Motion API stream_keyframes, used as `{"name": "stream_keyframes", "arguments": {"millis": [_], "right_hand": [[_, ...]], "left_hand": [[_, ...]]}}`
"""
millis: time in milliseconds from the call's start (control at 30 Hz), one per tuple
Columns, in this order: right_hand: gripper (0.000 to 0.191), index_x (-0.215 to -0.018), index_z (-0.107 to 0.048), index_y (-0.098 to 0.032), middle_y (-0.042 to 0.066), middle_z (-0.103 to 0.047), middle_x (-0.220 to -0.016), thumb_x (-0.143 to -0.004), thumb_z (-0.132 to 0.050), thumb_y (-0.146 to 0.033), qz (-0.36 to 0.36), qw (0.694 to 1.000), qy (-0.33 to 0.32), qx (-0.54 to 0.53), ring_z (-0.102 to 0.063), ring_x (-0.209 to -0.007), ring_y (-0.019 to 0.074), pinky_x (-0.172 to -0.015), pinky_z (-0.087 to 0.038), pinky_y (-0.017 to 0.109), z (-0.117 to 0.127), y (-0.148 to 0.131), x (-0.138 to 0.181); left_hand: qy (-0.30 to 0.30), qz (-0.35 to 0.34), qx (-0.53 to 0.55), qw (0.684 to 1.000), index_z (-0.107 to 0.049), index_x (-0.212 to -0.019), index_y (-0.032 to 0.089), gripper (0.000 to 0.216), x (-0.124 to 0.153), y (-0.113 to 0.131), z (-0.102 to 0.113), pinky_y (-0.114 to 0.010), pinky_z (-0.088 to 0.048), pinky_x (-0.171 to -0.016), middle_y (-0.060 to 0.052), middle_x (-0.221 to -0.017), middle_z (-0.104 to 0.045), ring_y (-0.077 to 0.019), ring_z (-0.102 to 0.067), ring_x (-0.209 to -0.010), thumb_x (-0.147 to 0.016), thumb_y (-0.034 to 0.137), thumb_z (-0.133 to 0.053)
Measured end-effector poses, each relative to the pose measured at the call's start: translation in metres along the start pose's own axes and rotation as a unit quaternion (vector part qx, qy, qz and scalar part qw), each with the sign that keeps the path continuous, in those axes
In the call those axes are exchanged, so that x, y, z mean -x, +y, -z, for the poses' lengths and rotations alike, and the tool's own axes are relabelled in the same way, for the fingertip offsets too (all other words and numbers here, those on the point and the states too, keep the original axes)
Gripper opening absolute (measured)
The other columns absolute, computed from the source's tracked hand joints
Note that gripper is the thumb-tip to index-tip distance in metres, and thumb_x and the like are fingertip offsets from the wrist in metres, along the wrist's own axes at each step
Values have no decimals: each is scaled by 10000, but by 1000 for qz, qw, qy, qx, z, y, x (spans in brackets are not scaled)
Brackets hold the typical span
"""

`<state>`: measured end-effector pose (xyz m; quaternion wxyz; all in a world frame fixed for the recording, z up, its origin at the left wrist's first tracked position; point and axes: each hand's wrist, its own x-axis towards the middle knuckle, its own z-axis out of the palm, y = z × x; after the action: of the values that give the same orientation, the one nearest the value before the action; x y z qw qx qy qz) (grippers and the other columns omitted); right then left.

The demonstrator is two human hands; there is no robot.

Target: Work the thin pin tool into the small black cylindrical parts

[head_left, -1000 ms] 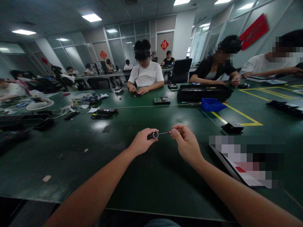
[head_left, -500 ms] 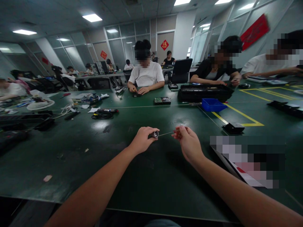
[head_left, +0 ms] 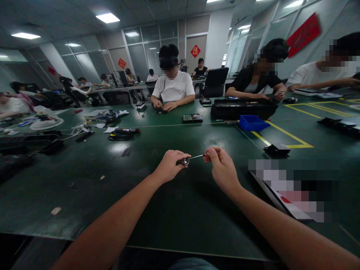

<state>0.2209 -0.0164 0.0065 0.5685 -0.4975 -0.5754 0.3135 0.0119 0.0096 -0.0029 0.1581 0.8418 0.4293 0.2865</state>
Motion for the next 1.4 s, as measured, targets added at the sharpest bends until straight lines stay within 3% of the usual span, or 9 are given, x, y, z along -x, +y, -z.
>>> {"name": "stream_keyframes", "arguments": {"millis": [300,433,533,767,1000,1100,1267,1400], "right_hand": [[284,-953,-602,-217,48,-686,-823,-981,-450,-456,41,996,-52,67,-650,-778,210,-739,-484,359,2,-3,0],[242,-925,-579,-226,41,-680,-793,-989,-430,-406,67,989,-50,125,-647,-746,212,-701,-457,345,2,-6,1],[236,-926,-571,-226,42,-673,-787,-991,-427,-401,69,987,-42,142,-643,-740,218,-692,-447,345,3,-5,1],[257,-959,-580,-223,52,-674,-823,-995,-425,-425,61,989,-14,134,-647,-780,226,-728,-460,361,4,-4,0],[270,-1000,-599,-213,59,-688,-867,-992,-446,-435,70,993,18,93,-656,-808,219,-755,-482,369,5,-4,-1],[264,-1015,-603,-207,61,-692,-879,-989,-459,-427,71,994,19,77,-661,-815,216,-755,-491,366,6,-6,0],[251,-1017,-605,-214,47,-688,-874,-995,-461,-418,92,993,20,72,-663,-820,208,-768,-487,363,9,-10,4],[251,-1010,-604,-219,44,-688,-871,-997,-459,-423,94,993,14,75,-665,-823,211,-771,-486,364,11,-10,3]], "left_hand": [[-14,11,-41,999,-676,-1212,288,364,0,-2,2,-471,-350,-1047,-44,-1149,-676,-245,-560,-1117,-857,216,-693],[-29,13,-72,997,-679,-1207,286,358,-2,-5,1,-516,-283,-1105,-42,-1143,-666,-249,-552,-1136,-861,195,-682],[-27,28,-63,997,-678,-1212,272,370,-2,-6,0,-506,-325,-1081,-53,-1140,-661,-256,-553,-1122,-851,190,-694],[53,103,48,992,-666,-1139,208,337,-2,-5,4,-353,-486,-875,-60,-1083,-654,-218,-613,-972,-811,226,-740],[112,152,177,966,-564,-1257,194,376,-6,-8,6,-342,-493,-884,-77,-1115,-657,-197,-632,-958,-890,262,-613],[92,183,199,958,-529,-1258,181,356,-8,-3,9,-324,-497,-794,-78,-1054,-652,-186,-625,-876,-915,273,-541],[11,162,53,985,-663,-961,191,226,-13,9,11,-333,-473,-761,-53,-922,-678,-215,-624,-849,-872,395,-626],[-75,103,-34,991,-690,-1106,189,262,-26,9,2,-347,-469,-830,-90,-1076,-684,-234,-632,-957,-883,284,-589]]}}
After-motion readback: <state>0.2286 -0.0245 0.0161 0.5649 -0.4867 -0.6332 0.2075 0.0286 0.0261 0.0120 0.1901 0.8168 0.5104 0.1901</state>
